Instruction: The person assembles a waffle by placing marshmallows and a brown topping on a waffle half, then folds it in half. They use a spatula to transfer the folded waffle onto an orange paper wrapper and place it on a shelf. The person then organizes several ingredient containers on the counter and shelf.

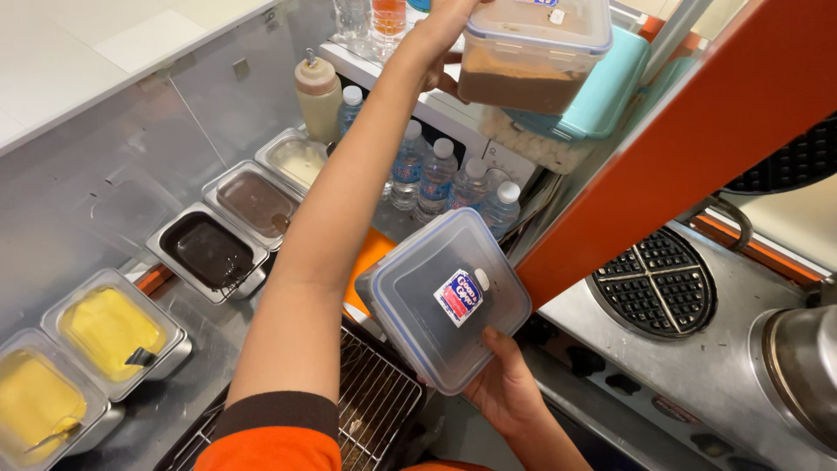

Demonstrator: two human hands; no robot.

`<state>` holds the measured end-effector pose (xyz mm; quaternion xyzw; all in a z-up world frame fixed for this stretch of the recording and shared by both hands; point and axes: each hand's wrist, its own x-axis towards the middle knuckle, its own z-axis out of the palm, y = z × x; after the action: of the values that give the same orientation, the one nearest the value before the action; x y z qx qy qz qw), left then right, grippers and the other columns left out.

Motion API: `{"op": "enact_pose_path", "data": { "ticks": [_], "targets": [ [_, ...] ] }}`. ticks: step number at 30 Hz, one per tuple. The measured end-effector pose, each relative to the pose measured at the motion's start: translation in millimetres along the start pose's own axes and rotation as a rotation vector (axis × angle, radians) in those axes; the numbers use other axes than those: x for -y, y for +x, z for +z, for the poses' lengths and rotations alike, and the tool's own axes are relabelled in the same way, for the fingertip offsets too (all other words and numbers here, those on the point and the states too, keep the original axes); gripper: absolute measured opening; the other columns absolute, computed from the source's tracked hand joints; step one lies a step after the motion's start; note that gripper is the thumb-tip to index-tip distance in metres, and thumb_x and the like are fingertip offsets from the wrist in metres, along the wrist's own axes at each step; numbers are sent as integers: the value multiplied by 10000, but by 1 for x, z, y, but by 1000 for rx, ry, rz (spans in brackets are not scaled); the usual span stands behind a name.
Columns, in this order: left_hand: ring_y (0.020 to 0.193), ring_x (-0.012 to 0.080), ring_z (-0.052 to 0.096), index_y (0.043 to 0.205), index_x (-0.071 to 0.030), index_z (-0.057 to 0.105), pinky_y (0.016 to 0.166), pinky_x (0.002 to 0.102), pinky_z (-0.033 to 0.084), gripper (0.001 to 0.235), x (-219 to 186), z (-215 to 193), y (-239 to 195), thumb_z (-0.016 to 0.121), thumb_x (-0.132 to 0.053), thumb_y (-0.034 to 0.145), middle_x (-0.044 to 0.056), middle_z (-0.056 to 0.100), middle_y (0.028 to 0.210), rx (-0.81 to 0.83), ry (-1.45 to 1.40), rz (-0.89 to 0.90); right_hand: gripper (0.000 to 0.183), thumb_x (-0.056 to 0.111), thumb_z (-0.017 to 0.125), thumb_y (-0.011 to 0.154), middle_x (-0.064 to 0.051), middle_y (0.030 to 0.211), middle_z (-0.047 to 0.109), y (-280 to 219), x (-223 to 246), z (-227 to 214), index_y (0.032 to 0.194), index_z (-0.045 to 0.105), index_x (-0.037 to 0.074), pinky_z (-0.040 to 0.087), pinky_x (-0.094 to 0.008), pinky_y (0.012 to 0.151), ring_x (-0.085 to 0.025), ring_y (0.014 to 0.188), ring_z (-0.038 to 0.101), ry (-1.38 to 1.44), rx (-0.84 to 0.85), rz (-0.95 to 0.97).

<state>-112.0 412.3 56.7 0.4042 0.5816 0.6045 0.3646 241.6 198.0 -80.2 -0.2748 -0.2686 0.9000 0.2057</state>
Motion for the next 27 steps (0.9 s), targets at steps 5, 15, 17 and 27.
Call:
{"op": "enact_pose_path", "data": {
  "ticks": [5, 15, 17, 27],
  "targets": [
    [1160, 547, 669, 1484, 10, 265, 724, 646, 628, 1120, 13, -9, 5, 566, -780, 749, 424, 517, 1350, 177, -54, -108, 753, 401, 683, 846, -207, 1330, 610, -3, -5, -10, 1424, 419, -1, 585, -590, 921, -346, 1138, 668, -10, 9, -60],
    [1276, 270, 595, 1293, -57, 588, 1111, 458, 505, 640, 33, -116, -130, 689, -536, 881, 111, 631, 1292, -132, -532, 422, 704, 406, 665, 922, -182, 1387, 579, -5, 7, 10, 1465, 442, 18, 548, -495, 974, -314, 1202, 622, 35, 89, -160],
    [1235, 247, 604, 1278, -66, 601, 1075, 439, 504, 584, 28, -145, -192, 648, -511, 903, 98, 628, 1276, -235, -532, 472, 728, 422, 670, 928, -168, 1427, 555, 6, 17, 42, 1504, 419, 55, 545, -499, 909, -315, 1224, 618, 42, 157, -191],
    [1355, 231, 544, 1460, -70, 480, 1205, 397, 455, 520, 17, -193, -464, 555, -321, 1010, 101, 542, 1468, -600, -379, 602, 961, 447, 752, 728, -207, 1458, 342, 192, 164, 150, 1510, 304, 112, 433, -867, 1009, -459, 1408, 348, 251, 227, -635]
  ]
}}
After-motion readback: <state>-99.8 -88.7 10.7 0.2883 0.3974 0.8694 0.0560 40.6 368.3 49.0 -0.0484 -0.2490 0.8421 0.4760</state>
